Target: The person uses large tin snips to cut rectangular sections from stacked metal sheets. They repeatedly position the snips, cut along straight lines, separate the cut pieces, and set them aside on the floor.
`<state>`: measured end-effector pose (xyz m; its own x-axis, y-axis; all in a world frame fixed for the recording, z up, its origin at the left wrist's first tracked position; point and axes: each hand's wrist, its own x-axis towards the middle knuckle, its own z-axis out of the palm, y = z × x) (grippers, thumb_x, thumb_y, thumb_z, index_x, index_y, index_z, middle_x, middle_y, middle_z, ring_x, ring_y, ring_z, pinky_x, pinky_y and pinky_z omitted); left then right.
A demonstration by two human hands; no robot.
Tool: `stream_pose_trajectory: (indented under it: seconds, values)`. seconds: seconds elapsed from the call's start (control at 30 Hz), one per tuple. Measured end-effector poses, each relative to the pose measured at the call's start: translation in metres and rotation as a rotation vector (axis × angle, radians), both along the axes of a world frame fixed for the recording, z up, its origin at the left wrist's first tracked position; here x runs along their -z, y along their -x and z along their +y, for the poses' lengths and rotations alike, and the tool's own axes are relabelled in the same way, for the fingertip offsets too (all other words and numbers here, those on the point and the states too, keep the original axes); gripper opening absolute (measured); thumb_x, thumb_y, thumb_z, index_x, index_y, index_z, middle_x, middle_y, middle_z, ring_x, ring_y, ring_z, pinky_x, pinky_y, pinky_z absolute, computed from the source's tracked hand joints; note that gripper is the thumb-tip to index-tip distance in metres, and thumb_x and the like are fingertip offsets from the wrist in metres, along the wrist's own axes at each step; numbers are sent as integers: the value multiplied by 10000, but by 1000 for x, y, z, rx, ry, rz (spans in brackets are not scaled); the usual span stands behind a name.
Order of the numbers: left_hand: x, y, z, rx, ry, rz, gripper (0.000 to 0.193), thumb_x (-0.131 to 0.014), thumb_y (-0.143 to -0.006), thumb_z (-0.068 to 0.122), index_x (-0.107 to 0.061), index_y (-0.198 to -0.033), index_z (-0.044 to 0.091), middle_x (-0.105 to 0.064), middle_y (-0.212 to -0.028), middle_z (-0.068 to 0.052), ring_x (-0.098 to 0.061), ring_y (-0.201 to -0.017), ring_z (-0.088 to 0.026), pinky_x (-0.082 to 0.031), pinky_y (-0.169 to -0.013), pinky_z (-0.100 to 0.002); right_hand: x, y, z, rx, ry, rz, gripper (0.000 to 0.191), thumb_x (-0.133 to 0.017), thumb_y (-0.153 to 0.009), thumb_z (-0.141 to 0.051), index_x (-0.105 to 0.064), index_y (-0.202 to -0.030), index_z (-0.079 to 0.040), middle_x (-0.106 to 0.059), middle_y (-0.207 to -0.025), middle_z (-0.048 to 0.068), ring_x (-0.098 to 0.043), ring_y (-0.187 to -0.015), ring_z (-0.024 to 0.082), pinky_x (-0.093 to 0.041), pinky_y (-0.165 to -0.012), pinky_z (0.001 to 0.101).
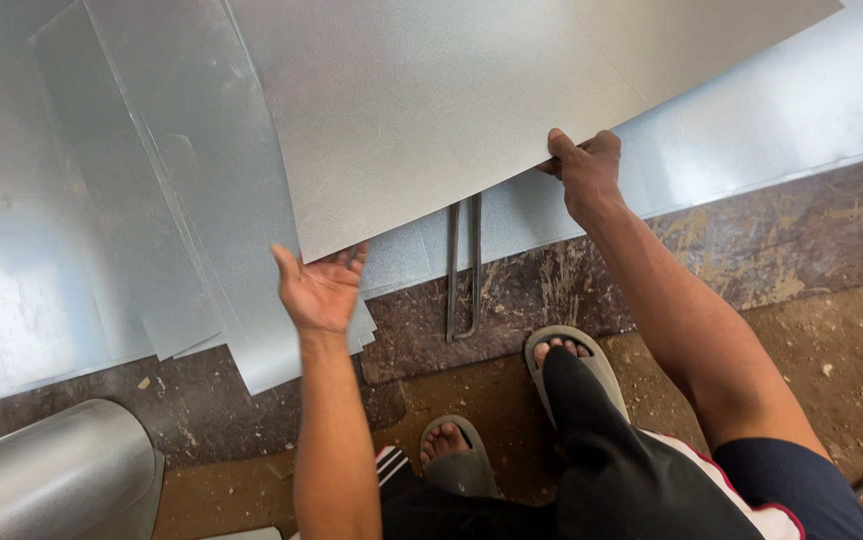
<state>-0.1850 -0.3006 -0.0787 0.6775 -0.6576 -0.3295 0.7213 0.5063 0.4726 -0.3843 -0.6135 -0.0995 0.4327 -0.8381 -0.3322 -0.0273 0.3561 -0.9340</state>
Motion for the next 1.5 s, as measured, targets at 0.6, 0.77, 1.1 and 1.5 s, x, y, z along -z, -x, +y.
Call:
stream_pose_trajectory:
  seconds: [0.6,0.77,1.1,1.5]
  values:
    - [54,38,-91,-118,-252,211,349,-710,-1027,159,-573,-1307,2,-647,-1177,-157,-687,-930,-266,-610,-823,-385,-5,-41,192,-647,787,675,547,-778,-870,-447,-709,-1010,77,-391,-1426,338,-676,-827,494,-584,-652,544]
    - [45,44,-122,-35,-126,306,517,-559,-1033,397,-420,-1397,58,-612,-1232,-181,-677,-985,-368,-582,-870,-511,-11,-47,193,-661,474,901,1001,-798,-831,-424,-287,-1450,175,-660,-1095,315,-704,-843,467,-562,-735,555]
    - [5,13,-172,-232,-319,275,553,-476,-1045,351,-319,-1400,-43,-512,-1250,-264,-610,-1156,-422,-601,-965,-503,-30,28,111,-688,52,354,202,-744,-808,-236,-748,-887,-50,-714,-760,149,-586,-570,200,-479,-553,357]
    - [12,-20,-228,-130,-302,159,401,-460,-1052,132,-350,-1344,-121,-513,-1252,-303,-634,-1131,-411,-637,-947,-486,7,107,122,-744,-329,680,396,-549,-1013,-457,-546,-819,-112,-500,-639,1,-449,-525,139,-419,-479,305]
